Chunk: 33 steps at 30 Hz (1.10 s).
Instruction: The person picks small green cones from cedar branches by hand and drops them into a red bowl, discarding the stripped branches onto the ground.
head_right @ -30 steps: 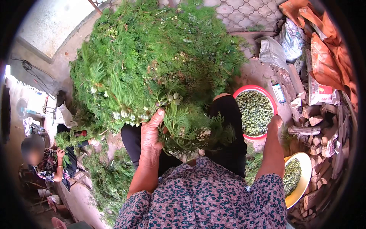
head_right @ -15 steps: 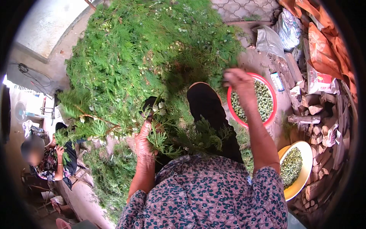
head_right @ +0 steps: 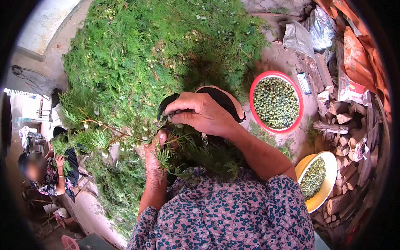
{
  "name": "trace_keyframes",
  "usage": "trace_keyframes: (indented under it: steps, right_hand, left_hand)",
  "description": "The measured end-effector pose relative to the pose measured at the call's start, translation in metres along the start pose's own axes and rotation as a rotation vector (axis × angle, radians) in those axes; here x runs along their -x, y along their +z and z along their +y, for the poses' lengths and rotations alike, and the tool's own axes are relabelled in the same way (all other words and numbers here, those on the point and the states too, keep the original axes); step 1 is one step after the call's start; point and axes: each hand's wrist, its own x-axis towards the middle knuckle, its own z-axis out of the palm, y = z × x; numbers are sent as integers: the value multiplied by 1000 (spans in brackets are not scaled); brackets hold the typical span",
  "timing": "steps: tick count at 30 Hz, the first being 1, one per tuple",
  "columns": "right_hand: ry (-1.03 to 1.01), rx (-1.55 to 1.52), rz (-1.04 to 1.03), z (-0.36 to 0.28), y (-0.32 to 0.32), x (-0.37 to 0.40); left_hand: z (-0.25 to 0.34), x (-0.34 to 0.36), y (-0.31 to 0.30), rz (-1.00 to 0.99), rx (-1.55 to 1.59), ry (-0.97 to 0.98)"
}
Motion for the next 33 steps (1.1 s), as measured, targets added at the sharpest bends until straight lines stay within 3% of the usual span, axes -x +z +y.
trace_keyframes:
  steps: [4, 6, 9, 16, 18, 19, 21, 22, 24, 28, 29, 31, 33]
  right_hand:
    - [131, 97, 5, -9, -1, -2]
    - [-36, 210, 76, -4, 1, -3]
    - [-71, 278, 101, -1, 5, -5]
    - [-115, 285, 118, 8, 8, -7]
    - [71, 124, 473, 13, 11, -9]
    - [156, 38, 518, 11, 1, -12]
    - [351, -472, 500, 10, -10, -12]
    - [350, -470, 504, 9, -9, -10]
    - [481, -993, 454, 6, -3, -4]
    - [555, -792, 240, 8, 10, 13]
    - [543, -667, 252, 5, 16, 14]
    - [252, -350, 308, 14, 29, 12]
    - [312, -366, 334, 9, 26, 12]
  left_hand:
    - [5, -5, 5, 9, -56, -6]
    - [9, -4, 11, 16, -62, 11]
    - [11, -7, 16, 6, -58, 45]
    - [9, -7, 13, 106, -210, -108]
    - [12, -4, 13, 126, -262, -141]
    - [8, -7, 11, 125, -263, -139]
    - [0, -11, 8, 135, -190, -23]
    - [0, -12, 10, 133, -153, 1]
    - [2, -12, 14, 171, -134, -5]
    - [2, -13, 8, 175, -68, -101]
    - [2, -14, 11, 183, -75, -96]
    - [2, -13, 13, 170, -102, -104]
    - [1, -12, 14, 159, -125, -105]
